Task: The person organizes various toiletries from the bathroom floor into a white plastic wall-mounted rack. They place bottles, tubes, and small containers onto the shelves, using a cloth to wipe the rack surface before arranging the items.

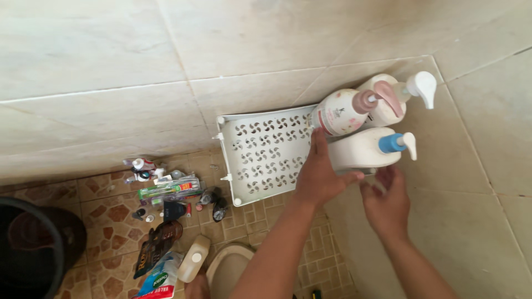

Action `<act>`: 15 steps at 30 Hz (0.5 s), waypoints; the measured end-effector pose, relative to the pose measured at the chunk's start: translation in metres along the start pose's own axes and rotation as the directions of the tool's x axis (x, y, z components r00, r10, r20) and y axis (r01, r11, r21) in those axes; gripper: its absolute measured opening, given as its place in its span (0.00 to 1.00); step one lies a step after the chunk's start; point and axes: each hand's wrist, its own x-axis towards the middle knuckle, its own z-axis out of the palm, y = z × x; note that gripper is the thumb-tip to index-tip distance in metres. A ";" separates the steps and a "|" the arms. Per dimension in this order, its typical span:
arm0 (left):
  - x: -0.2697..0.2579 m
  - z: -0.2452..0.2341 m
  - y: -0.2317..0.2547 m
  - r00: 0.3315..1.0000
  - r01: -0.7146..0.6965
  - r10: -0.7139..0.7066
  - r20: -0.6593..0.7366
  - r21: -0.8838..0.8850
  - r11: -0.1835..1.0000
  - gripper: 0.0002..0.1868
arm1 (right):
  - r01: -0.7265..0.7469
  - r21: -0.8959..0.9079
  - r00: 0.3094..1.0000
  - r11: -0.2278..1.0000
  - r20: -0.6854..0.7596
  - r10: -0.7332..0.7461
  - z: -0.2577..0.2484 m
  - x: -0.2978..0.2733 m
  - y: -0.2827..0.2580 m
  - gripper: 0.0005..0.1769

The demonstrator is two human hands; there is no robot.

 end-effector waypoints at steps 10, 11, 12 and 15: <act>-0.098 -0.128 -0.024 0.868 -0.055 0.078 -0.491 0.061 0.997 0.14 | 0.088 0.402 0.941 0.911 0.267 -0.209 0.082 -0.120 -0.059 0.14; -0.109 -0.149 -0.033 0.853 -0.052 0.108 -0.510 0.124 0.991 0.16 | 0.124 0.399 0.916 0.909 0.307 -0.260 0.092 -0.125 -0.078 0.14; -0.121 -0.167 -0.042 0.835 -0.037 0.135 -0.533 0.189 0.981 0.17 | 0.159 0.401 0.882 0.902 0.353 -0.313 0.104 -0.129 -0.097 0.14; -0.154 -0.214 -0.066 0.858 0.144 -0.035 -0.513 0.175 0.974 0.23 | 0.249 0.445 0.791 0.860 0.420 -0.446 0.144 -0.143 -0.155 0.13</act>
